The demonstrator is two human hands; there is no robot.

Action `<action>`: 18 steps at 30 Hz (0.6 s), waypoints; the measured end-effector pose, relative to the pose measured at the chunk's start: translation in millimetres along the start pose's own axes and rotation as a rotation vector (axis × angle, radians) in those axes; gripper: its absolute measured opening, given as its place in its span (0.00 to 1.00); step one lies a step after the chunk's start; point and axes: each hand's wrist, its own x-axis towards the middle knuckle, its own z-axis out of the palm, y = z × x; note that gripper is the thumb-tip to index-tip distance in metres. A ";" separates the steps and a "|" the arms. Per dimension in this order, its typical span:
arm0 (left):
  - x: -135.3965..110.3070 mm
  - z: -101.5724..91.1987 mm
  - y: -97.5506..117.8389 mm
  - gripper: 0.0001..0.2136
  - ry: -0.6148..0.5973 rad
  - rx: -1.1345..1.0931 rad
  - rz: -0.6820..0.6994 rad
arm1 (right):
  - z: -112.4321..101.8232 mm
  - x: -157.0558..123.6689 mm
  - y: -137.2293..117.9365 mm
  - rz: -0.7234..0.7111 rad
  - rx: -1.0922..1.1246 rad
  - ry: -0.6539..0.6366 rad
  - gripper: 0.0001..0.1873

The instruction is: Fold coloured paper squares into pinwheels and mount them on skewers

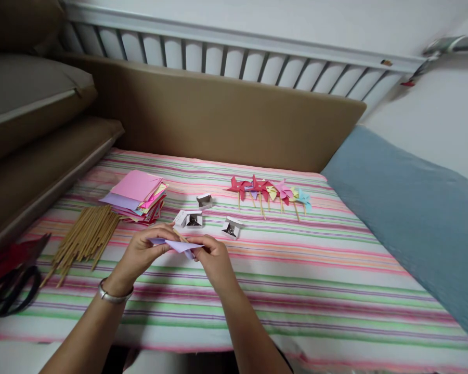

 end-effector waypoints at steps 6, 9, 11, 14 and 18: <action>-0.8 1.3 -4.1 0.04 0.028 0.019 0.024 | 0.5 0.4 -0.6 0.001 0.013 0.015 0.14; -1.6 1.5 -5.6 0.03 0.050 0.012 0.041 | 1.0 0.1 -2.3 -0.009 0.049 0.004 0.12; -2.0 1.7 -6.3 0.03 0.057 0.012 0.056 | 1.5 -0.4 -3.5 -0.001 0.062 0.000 0.11; -2.0 1.8 -7.2 0.03 0.062 0.021 0.080 | 2.1 -1.8 -4.9 0.007 0.070 -0.001 0.10; -1.4 1.9 -6.8 0.02 0.072 0.023 0.080 | 2.6 -3.6 -6.9 0.012 0.071 -0.003 0.10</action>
